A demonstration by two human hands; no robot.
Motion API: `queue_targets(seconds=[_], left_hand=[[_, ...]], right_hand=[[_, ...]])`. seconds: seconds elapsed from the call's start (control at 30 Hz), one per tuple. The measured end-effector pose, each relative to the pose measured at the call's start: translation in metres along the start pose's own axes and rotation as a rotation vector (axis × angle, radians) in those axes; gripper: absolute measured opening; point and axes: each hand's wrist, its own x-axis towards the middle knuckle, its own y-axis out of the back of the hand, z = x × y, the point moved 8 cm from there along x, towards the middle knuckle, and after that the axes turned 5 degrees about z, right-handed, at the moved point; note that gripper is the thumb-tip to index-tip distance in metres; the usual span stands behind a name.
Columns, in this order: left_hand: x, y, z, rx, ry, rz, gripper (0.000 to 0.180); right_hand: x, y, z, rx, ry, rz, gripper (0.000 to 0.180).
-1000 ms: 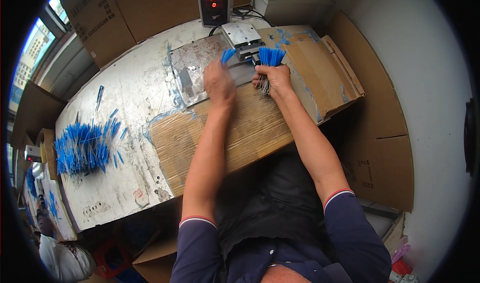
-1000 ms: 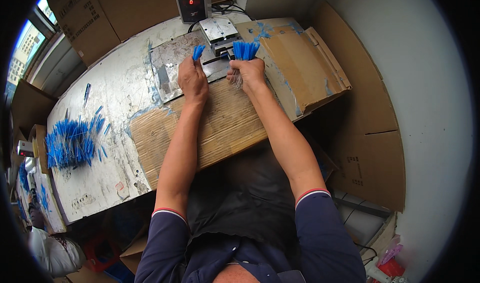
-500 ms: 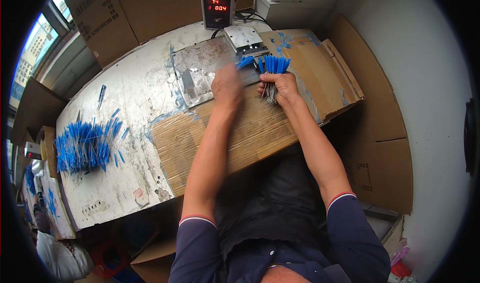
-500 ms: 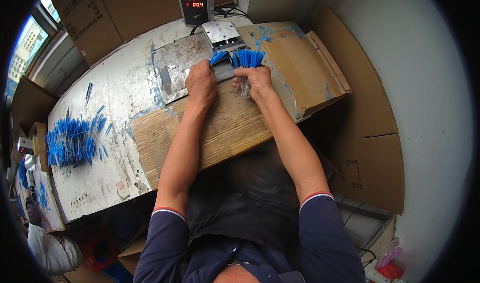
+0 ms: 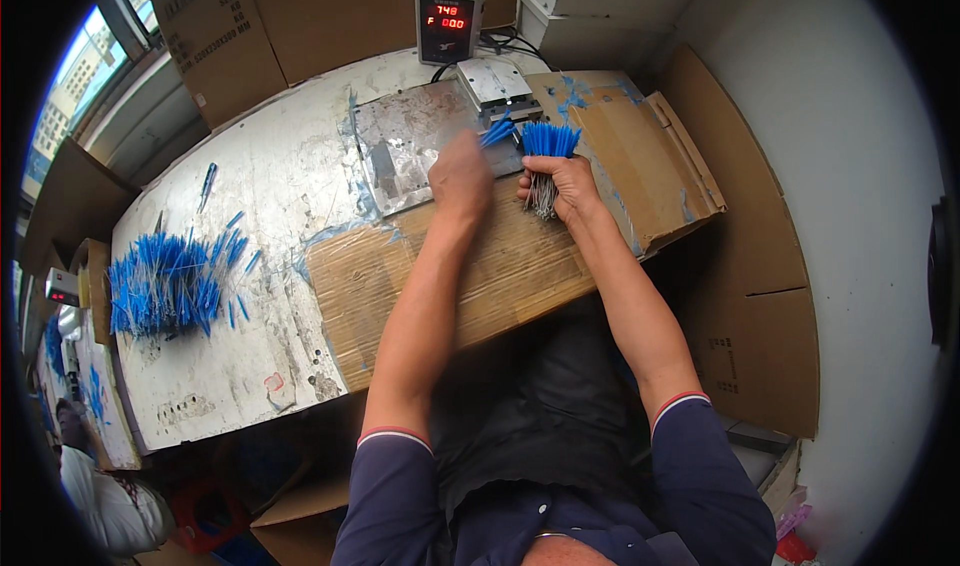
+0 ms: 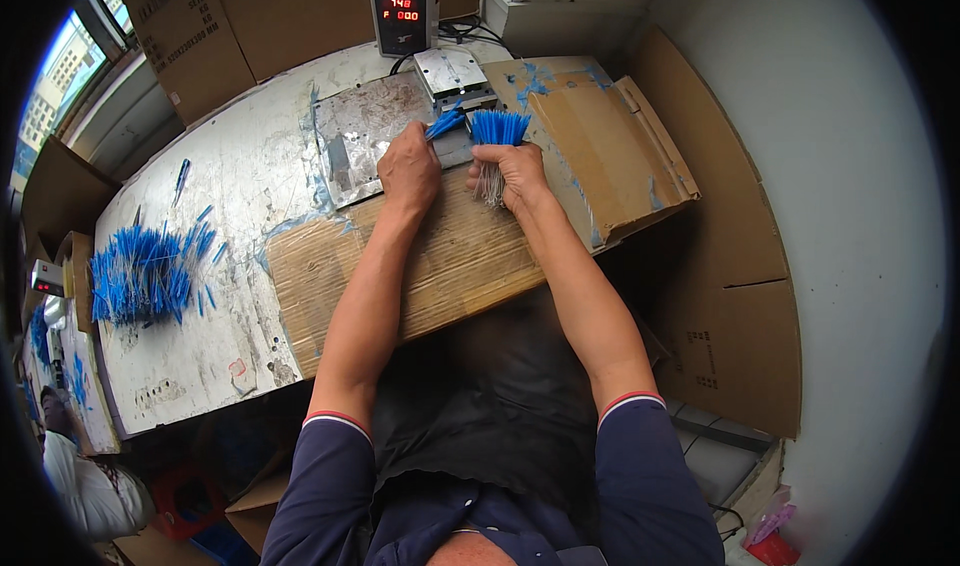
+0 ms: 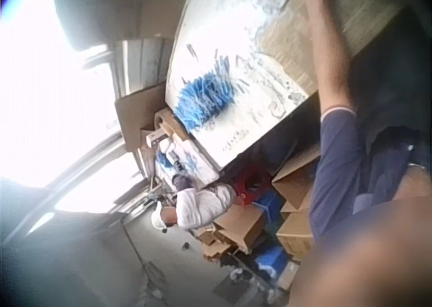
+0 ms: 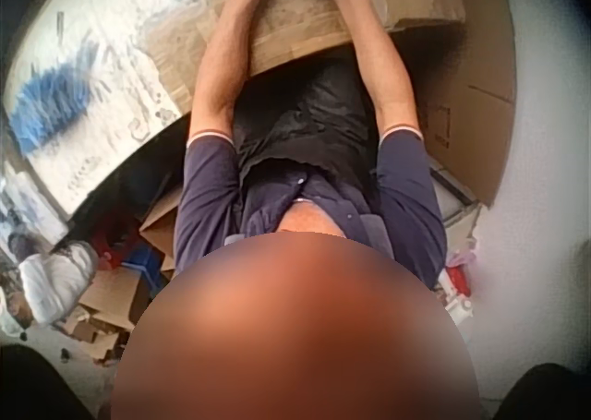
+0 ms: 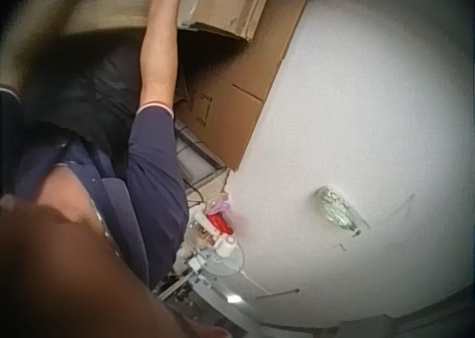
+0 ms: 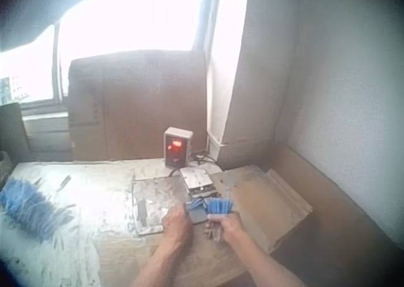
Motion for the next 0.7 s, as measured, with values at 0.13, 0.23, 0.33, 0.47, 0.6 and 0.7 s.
queue_targets(seconds=[0.13,0.23,0.33,0.47,0.6,0.7], left_hand=[[-0.001,0.000,-0.015,-0.159,0.264,-0.041,0.014],[-0.001,0.001,-0.005,-0.504,0.217,0.054,0.017],[-0.006,-0.001,0.005,-0.585,0.220,-0.022,0.016],[-0.007,0.002,0.001,-0.690,0.310,-0.007,0.014],[-0.008,0.003,0.001,-0.612,0.251,0.043,0.012],[-0.005,0.007,-0.006,-0.560,0.241,0.143,0.013]], right_hand=[[0.000,-0.008,0.004,-0.020,-0.007,-0.029,0.019],[-0.011,-0.027,0.003,-0.109,0.030,-0.122,0.019],[-0.012,-0.029,0.007,-0.075,0.057,-0.144,0.021],[-0.016,-0.025,0.014,0.062,0.027,-0.126,0.019],[-0.015,-0.023,0.017,0.121,0.039,-0.096,0.018],[-0.010,-0.017,0.010,0.064,0.108,-0.030,0.017]])
